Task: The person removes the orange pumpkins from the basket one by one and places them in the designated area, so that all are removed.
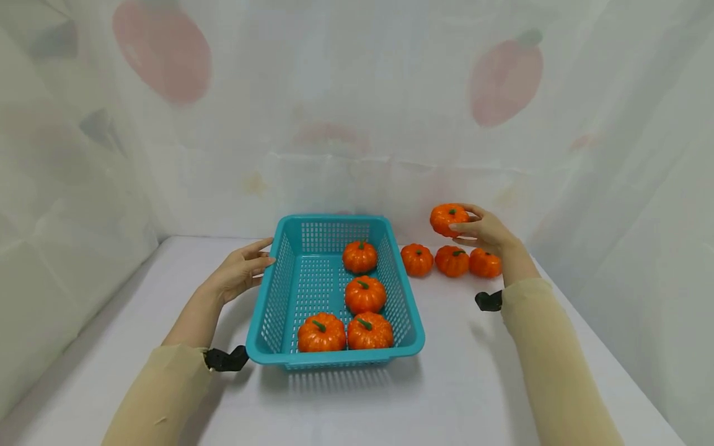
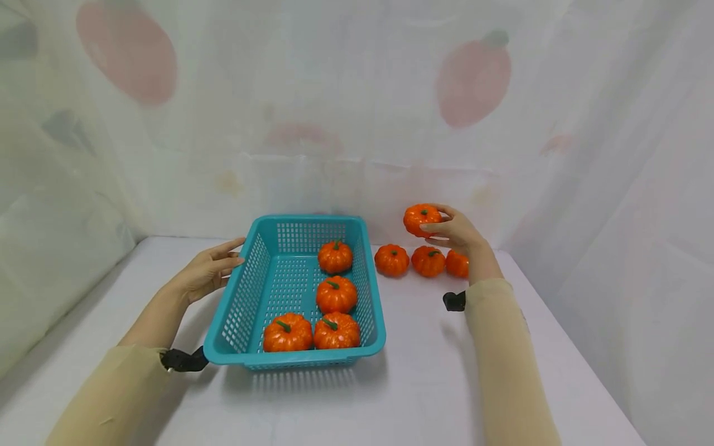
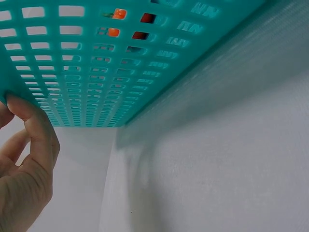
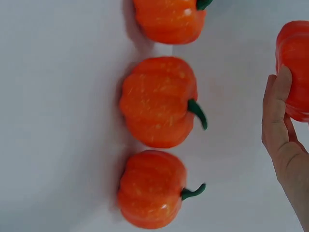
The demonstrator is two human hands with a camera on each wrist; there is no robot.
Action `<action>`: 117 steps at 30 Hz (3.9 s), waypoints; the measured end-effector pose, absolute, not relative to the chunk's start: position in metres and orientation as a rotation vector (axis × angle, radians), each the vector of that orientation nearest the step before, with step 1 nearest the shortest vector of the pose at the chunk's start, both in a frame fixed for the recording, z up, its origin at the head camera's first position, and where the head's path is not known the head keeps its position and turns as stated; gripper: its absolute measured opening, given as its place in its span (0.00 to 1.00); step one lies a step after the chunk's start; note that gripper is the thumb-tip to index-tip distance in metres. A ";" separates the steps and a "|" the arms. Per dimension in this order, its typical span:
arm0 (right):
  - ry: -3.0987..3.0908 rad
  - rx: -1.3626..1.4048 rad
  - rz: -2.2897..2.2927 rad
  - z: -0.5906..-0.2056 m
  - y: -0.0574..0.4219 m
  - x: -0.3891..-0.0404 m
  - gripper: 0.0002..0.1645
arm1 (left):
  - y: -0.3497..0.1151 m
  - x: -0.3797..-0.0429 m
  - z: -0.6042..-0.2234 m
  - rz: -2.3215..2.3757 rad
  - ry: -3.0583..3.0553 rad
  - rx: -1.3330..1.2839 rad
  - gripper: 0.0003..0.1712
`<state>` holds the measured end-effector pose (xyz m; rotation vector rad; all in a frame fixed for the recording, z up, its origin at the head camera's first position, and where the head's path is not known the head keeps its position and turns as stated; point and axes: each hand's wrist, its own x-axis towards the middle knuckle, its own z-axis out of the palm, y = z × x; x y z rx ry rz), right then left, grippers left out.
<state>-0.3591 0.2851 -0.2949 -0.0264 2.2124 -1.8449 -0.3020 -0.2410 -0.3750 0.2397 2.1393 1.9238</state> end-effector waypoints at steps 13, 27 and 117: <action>2.146 0.211 -2.118 -0.306 0.321 -0.352 0.56 | -0.239 -0.301 -0.371 1.901 2.176 0.206 0.45; 2.137 0.473 -2.395 -0.321 0.344 -0.342 0.61 | -0.241 -0.300 -0.372 1.901 2.175 0.200 0.45; 2.554 0.987 -1.722 -0.390 0.399 -0.321 0.57 | -0.237 -0.299 -0.368 1.873 2.201 0.213 0.45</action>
